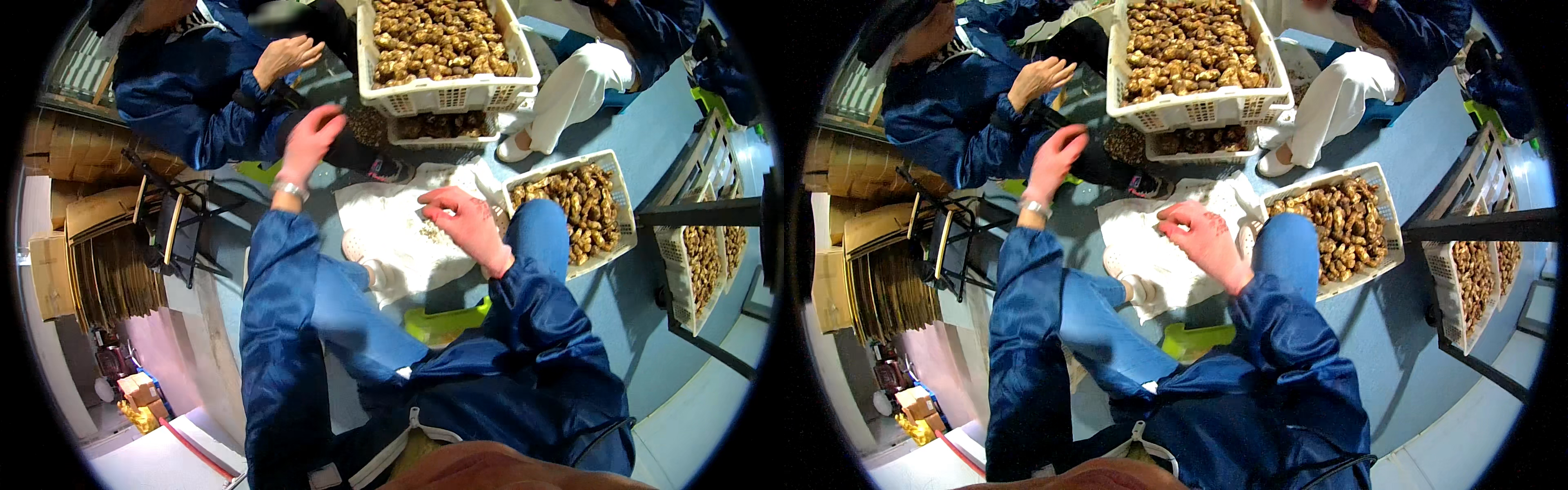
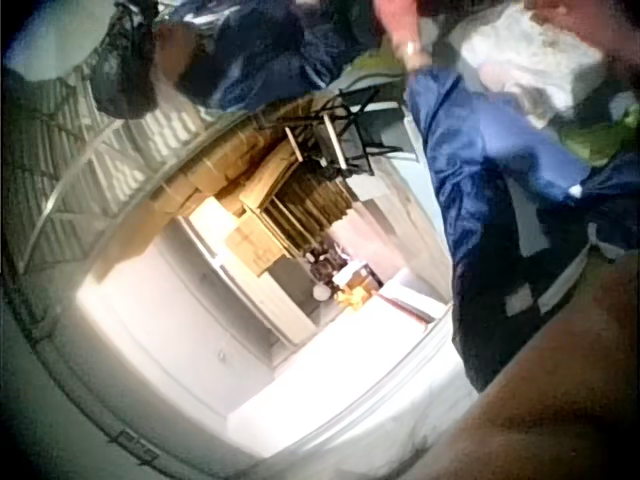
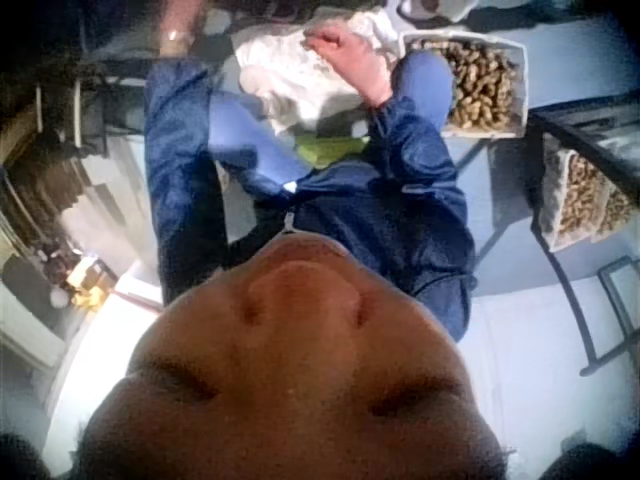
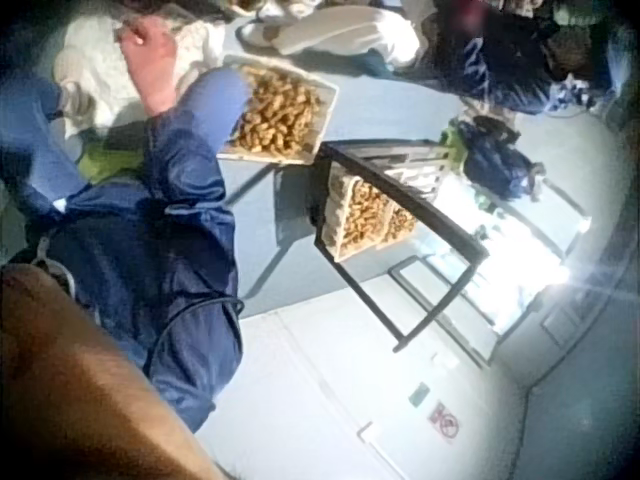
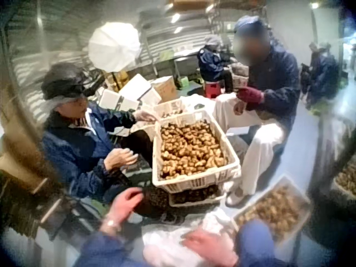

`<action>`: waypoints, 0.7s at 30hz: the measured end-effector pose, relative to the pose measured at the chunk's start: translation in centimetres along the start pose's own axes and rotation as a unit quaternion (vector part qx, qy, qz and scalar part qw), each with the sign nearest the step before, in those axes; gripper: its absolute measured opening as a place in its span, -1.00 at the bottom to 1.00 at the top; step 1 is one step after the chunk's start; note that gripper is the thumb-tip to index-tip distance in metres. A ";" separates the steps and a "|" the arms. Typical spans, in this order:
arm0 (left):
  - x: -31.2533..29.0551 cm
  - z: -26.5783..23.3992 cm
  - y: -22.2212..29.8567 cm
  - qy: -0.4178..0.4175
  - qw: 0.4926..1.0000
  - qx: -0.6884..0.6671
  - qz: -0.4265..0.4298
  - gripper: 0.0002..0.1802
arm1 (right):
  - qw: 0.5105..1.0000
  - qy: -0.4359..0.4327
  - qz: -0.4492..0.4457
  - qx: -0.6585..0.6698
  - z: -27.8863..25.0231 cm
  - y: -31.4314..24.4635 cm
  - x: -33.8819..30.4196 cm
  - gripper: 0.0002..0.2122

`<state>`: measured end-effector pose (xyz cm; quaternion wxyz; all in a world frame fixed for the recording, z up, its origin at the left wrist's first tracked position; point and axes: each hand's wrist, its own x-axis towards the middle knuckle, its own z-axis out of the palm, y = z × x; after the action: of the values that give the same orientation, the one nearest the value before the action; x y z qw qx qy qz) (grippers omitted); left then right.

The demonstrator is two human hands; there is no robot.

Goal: The person sorts ginger roots by hand, removing small pieces and placing the roots into different crates.

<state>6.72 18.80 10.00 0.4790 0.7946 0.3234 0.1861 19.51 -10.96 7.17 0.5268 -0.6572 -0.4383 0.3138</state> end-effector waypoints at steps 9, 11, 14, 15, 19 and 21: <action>14.4 12.4 6.1 -0.076 0.923 0.377 -0.010 0.07 | 0.996 0.069 0.007 0.053 -3.0 -2.1 -0.6 -0.93; 15.8 12.9 5.9 -0.070 0.930 0.359 -0.046 0.10 | 0.995 0.062 0.030 0.074 -3.4 -2.6 -0.8 -0.93; 17.0 13.5 6.6 -0.084 0.931 0.352 -0.048 -0.01 | 0.994 0.054 0.049 0.080 -3.9 -2.9 -0.8 -0.94; 16.9 14.0 6.9 -0.089 0.927 0.361 -0.051 -0.04 | 0.995 0.051 0.050 0.071 -4.2 -2.9 -0.8 -0.93; 16.6 13.8 6.3 -0.067 0.948 0.312 0.000 -0.27 | 0.994 0.054 0.047 0.084 -4.8 -2.7 -1.1 -0.92; 17.6 11.9 4.5 -0.059 0.966 0.246 -0.046 -0.35 | 0.994 0.046 0.040 0.087 -4.1 -3.4 -0.8 -0.92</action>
<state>28.12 21.89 8.09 0.2955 0.8819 0.3661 0.0316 21.94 -13.24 11.45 0.5885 -0.6395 -0.3580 0.3414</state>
